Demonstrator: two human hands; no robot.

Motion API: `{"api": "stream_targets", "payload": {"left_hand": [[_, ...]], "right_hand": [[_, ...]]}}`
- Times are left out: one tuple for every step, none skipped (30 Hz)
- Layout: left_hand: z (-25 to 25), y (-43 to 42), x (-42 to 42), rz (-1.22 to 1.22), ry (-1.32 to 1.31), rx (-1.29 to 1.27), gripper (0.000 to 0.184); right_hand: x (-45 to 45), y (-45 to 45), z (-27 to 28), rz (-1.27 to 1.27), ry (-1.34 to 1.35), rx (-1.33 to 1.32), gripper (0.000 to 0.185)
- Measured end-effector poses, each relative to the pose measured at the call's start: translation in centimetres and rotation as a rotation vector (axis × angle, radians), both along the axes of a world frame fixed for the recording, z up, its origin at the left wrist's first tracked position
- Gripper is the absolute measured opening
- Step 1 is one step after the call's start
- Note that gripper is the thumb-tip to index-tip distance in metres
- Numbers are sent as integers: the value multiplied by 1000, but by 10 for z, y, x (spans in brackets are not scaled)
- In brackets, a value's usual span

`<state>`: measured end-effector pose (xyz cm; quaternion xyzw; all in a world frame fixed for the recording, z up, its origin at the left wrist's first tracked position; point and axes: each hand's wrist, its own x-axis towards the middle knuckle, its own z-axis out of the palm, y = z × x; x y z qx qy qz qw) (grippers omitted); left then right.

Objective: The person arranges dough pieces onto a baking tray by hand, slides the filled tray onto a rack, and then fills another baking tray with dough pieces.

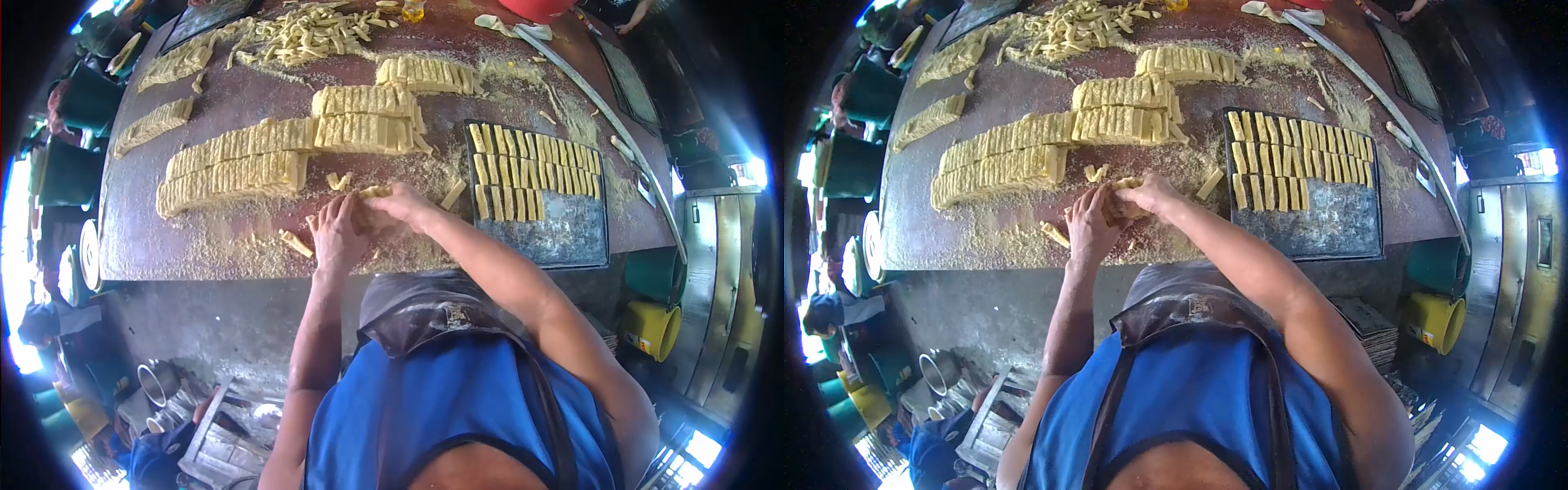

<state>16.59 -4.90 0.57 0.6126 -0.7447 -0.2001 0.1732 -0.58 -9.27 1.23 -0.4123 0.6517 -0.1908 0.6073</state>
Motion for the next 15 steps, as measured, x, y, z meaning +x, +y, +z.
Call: {"api": "stream_targets", "payload": {"left_hand": [[-2, 0, 0, 14, 10, -19, 73], [-3, 0, -1, 22, 4, -23, 74], [-4, 0, -1, 26, -4, -27, 74], [-8, 1, -1, 32, 0, -56, 79], [-9, 1, -1, 39, 0, -87, 85], [-9, 1, -1, 30, -12, -76, 89], [-2, 2, -1, 37, -27, -82, 89], [6, 2, -2, 28, 10, -32, 91], [16, 3, -6, 18, 50, 18, 92], [24, 6, -11, 66, 53, 47, 96], [27, 7, -16, 77, 44, 35, 96], [28, 10, -21, 127, 39, -17, 96], [27, 13, -27, 178, 31, -68, 96], [22, 16, -32, 206, -9, -118, 92], [21, 20, -37, 219, -24, -128, 92]], "right_hand": [[0, 1, -3, 0, -9, -3, 53], [1, 3, -8, 80, 107, -112, 54], [3, 4, -7, 161, 223, -222, 55], [6, 2, -7, 274, 385, -286, 57], [5, 1, -5, 279, 373, -293, 57], [1, 1, 8, 242, 213, -217, 58], [-5, 1, 15, 208, 54, -140, 59], [-14, -7, -25, 224, -31, -191, 59], [-21, -7, -27, 231, -42, -200, 59], [-28, -7, -28, 195, -243, -121, 59], [-34, -9, -30, 162, -441, -40, 59], [-31, -9, -29, 188, -255, -60, 58], [-25, -8, -19, 204, -269, -67, 58], [-18, -5, -10, 237, -67, -159, 56], [-15, -4, -2, 265, 135, -255, 55]]}}
